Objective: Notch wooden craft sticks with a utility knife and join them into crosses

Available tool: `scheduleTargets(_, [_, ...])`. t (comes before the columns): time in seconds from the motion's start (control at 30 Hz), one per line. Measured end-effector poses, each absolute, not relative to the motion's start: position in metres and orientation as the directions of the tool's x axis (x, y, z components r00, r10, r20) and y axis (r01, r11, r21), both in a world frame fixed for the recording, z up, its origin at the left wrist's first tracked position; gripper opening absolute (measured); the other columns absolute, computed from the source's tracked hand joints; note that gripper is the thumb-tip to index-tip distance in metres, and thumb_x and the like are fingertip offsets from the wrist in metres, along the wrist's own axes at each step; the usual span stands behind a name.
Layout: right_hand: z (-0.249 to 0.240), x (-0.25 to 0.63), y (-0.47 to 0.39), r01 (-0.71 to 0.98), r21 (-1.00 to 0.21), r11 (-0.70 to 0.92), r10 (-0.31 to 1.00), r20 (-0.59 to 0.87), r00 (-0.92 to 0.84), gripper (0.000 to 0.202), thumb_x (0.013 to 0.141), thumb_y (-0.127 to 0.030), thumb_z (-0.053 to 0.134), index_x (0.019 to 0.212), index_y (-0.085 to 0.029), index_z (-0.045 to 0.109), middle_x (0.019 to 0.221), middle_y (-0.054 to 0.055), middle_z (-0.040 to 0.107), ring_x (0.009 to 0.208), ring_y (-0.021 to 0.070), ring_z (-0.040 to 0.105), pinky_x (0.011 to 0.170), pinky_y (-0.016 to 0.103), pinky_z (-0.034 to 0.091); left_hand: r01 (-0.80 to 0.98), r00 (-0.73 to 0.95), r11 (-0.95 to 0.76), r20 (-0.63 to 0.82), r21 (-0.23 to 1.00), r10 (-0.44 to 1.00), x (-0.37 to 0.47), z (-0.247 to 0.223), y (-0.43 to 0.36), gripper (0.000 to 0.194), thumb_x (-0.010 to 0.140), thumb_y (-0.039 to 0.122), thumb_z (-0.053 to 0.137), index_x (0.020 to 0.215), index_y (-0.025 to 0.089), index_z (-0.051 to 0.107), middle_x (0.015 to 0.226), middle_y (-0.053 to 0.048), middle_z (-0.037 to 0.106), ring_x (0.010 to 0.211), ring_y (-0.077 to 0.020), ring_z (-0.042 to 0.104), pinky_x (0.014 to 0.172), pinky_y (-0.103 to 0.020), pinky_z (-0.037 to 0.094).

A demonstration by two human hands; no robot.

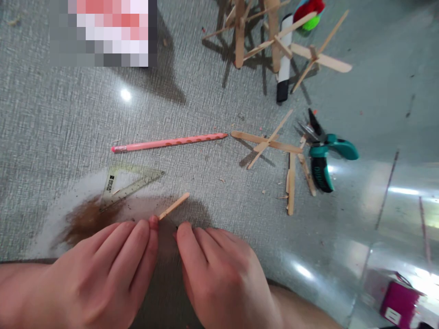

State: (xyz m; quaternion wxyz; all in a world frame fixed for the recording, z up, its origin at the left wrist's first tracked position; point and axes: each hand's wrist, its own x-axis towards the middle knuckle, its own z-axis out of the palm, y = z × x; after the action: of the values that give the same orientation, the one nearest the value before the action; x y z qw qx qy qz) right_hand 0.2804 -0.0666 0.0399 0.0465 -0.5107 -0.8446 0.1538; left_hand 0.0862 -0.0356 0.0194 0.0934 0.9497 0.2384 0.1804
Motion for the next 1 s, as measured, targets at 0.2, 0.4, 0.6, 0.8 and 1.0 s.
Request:
scheduleTargets(0.2, [0.0411,0.2795,-0.0666,0.851,-0.319,0.418,0.879,-0.095,-0.467,0.021,0.099,-0.011,0.041,0.093,-0.014,0.061,0.063,0.000,0.058,0.055,0.0144,0.053,0.054,0.030,0.039,0.407,0.831,-0.876,0.293,0.260,0.473,0.0863,0.0180,-0.0350,0.019,0.085,0.007,0.050,0.091,-0.001,0.066,0.076,-0.018,0.071,0.057,-0.0241,0.067,0.043,-0.033,0.054])
scheduleTargets(0.4, [0.0406,0.2823,-0.0682,0.850,-0.304,0.431,0.873,-0.100,-0.478,0.020,0.100,-0.012,0.040,0.099,-0.013,0.060,0.065,0.001,0.061,0.056,0.0148,0.056,0.055,0.030,0.041,0.407,0.828,-0.877,0.302,0.256,0.472,0.0859,0.0188,-0.0345,0.017,0.084,0.007,0.050,0.087,0.000,0.066,0.073,-0.016,0.071,0.055,-0.0225,0.066,0.044,-0.033,0.054])
scheduleTargets(0.6, [0.0408,0.2814,-0.0646,0.847,-0.309,0.432,0.873,-0.095,-0.479,0.021,0.100,-0.013,0.040,0.095,-0.013,0.061,0.063,0.000,0.060,0.054,0.0144,0.054,0.053,0.030,0.040,0.414,0.825,-0.875,0.303,0.251,0.478,0.0866,0.0176,-0.0345,0.016,0.083,0.007,0.052,0.087,0.000,0.066,0.072,-0.015,0.070,0.054,-0.0213,0.064,0.044,-0.033,0.054])
scheduleTargets(0.8, [0.0425,0.2798,-0.0649,0.852,-0.335,0.402,0.885,-0.098,-0.456,0.021,0.098,-0.010,0.042,0.092,-0.014,0.061,0.062,0.000,0.059,0.053,0.0136,0.054,0.053,0.029,0.040,0.417,0.820,-0.869,0.304,0.265,0.486,0.0875,0.0188,-0.0342,0.014,0.083,0.007,0.052,0.083,0.004,0.066,0.070,-0.012,0.070,0.052,-0.0197,0.063,0.046,-0.033,0.055])
scheduleTargets(1.0, [0.0419,0.2814,-0.0662,0.854,-0.336,0.397,0.881,-0.121,-0.457,0.019,0.097,-0.010,0.043,0.092,-0.014,0.061,0.063,0.000,0.059,0.054,0.0136,0.054,0.053,0.029,0.040,0.417,0.818,-0.868,0.304,0.270,0.488,0.0869,0.0201,-0.0347,0.015,0.083,0.007,0.052,0.085,0.002,0.066,0.072,-0.014,0.070,0.055,-0.0211,0.064,0.046,-0.034,0.056])
